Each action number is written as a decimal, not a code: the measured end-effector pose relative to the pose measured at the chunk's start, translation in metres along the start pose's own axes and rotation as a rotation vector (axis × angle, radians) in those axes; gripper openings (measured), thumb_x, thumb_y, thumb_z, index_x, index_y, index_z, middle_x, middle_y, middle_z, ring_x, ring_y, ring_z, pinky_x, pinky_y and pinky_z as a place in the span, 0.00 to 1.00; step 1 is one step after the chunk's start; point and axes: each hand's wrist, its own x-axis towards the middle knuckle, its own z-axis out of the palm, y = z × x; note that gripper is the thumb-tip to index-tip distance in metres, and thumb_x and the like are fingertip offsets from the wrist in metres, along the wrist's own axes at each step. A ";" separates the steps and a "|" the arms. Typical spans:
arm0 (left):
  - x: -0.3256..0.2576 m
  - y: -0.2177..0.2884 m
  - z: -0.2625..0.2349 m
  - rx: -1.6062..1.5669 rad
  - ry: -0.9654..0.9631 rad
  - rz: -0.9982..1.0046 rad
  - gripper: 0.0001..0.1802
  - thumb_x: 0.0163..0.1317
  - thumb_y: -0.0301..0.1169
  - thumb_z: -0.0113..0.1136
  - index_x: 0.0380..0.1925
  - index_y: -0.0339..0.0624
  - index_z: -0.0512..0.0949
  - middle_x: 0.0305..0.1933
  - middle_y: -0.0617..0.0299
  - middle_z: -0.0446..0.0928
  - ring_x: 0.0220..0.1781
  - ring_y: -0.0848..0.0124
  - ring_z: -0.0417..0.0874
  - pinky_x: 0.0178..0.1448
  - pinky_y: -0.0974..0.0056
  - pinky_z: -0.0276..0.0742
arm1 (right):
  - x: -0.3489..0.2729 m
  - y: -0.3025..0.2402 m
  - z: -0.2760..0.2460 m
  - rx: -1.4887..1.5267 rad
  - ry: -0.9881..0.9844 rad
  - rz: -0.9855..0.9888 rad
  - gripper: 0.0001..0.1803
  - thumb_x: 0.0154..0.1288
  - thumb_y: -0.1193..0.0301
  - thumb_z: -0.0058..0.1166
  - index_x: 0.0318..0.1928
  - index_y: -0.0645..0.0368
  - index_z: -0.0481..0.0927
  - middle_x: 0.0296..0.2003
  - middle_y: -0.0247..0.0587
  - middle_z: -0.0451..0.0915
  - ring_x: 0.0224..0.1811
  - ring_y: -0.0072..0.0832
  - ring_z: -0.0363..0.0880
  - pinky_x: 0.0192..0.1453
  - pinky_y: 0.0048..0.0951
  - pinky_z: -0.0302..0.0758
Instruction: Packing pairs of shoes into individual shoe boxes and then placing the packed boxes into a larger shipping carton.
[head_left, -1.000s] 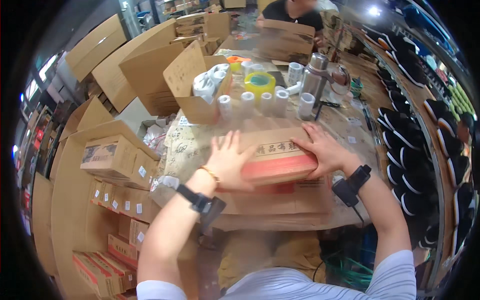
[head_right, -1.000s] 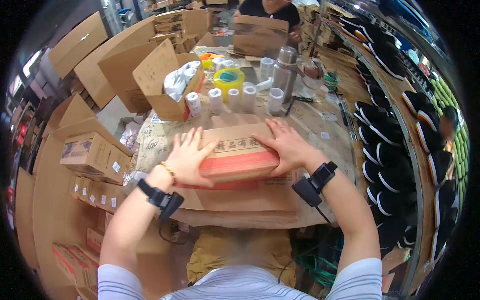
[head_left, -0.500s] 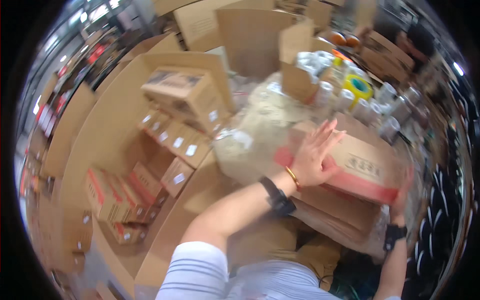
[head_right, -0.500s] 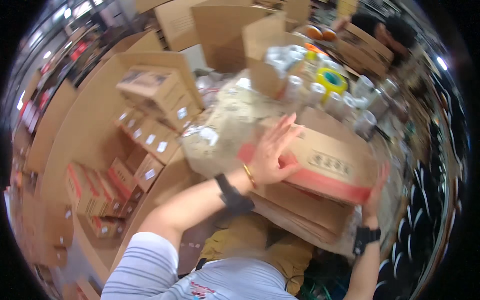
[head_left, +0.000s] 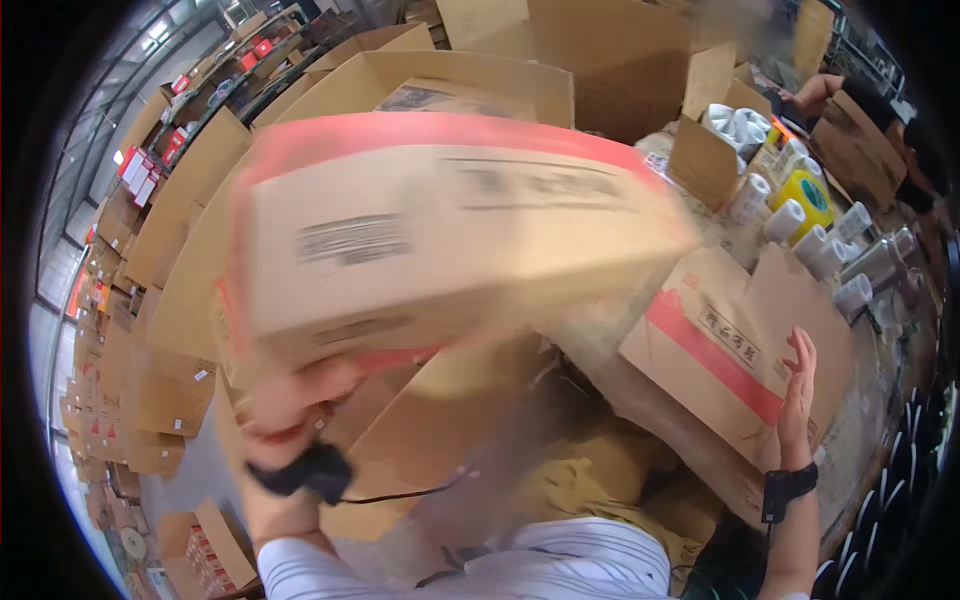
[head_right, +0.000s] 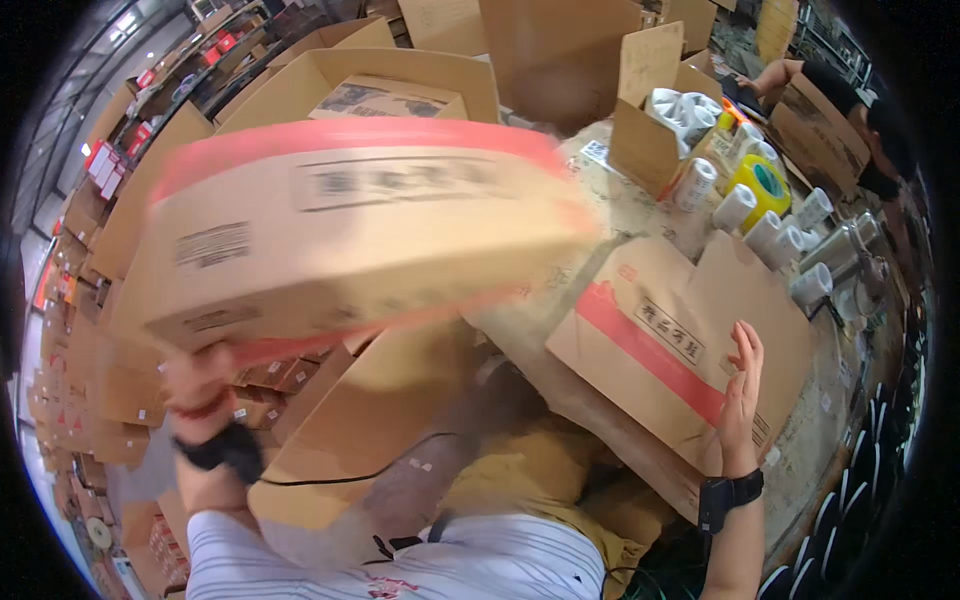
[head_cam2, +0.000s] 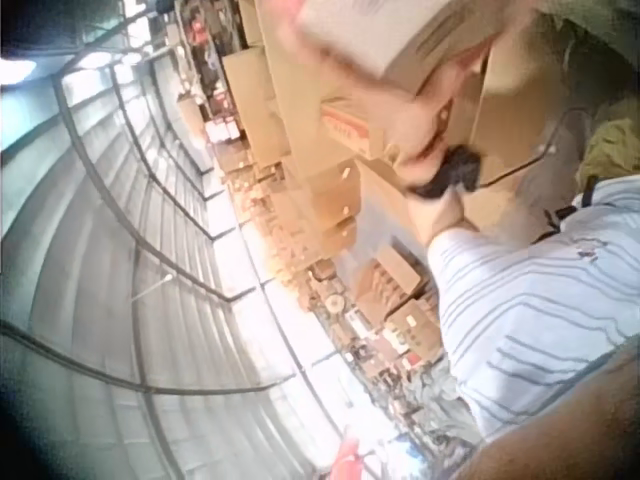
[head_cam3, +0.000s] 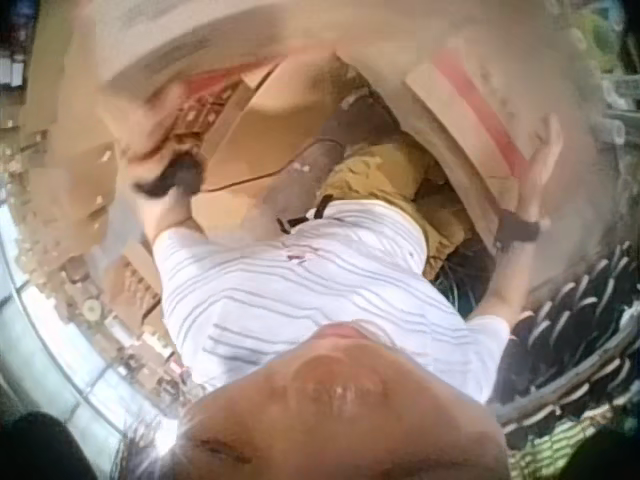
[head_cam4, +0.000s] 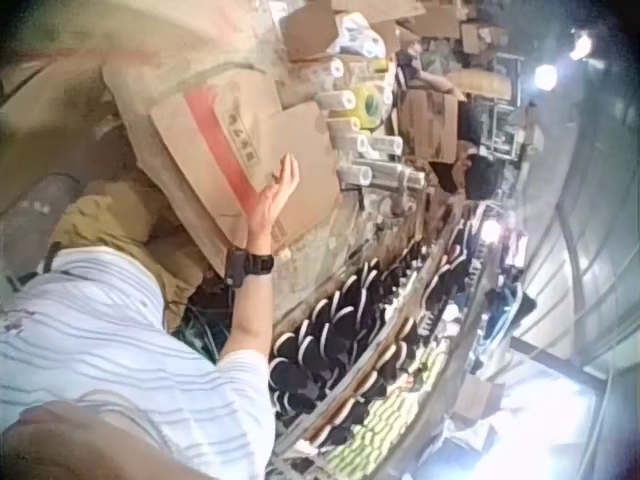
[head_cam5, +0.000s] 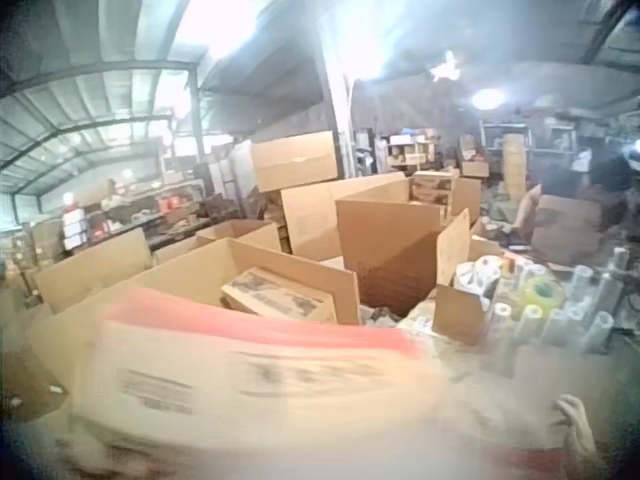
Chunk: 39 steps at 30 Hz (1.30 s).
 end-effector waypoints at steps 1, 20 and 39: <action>0.002 0.000 -0.022 0.137 0.058 0.120 0.61 0.35 0.36 0.77 0.70 0.44 0.52 0.66 0.53 0.60 0.67 0.58 0.64 0.67 0.53 0.64 | -0.001 0.017 0.004 -0.003 -0.005 0.001 0.31 0.74 0.52 0.33 0.67 0.59 0.62 0.66 0.44 0.60 0.68 0.37 0.59 0.72 0.38 0.50; 0.041 -0.401 -0.123 0.433 0.104 -0.178 0.44 0.49 0.44 0.70 0.66 0.45 0.63 0.65 0.52 0.67 0.65 0.59 0.66 0.63 0.55 0.66 | -0.020 0.057 0.020 -0.757 -0.050 -0.018 0.21 0.66 0.70 0.44 0.59 0.62 0.71 0.62 0.52 0.65 0.66 0.47 0.61 0.70 0.42 0.55; -0.020 -0.563 -0.170 0.629 0.956 -1.535 0.64 0.34 0.68 0.69 0.68 0.44 0.55 0.67 0.39 0.52 0.62 0.43 0.67 0.63 0.47 0.66 | -0.016 0.052 0.027 -0.781 -0.029 0.032 0.21 0.66 0.71 0.46 0.59 0.63 0.68 0.61 0.52 0.64 0.66 0.46 0.60 0.70 0.40 0.54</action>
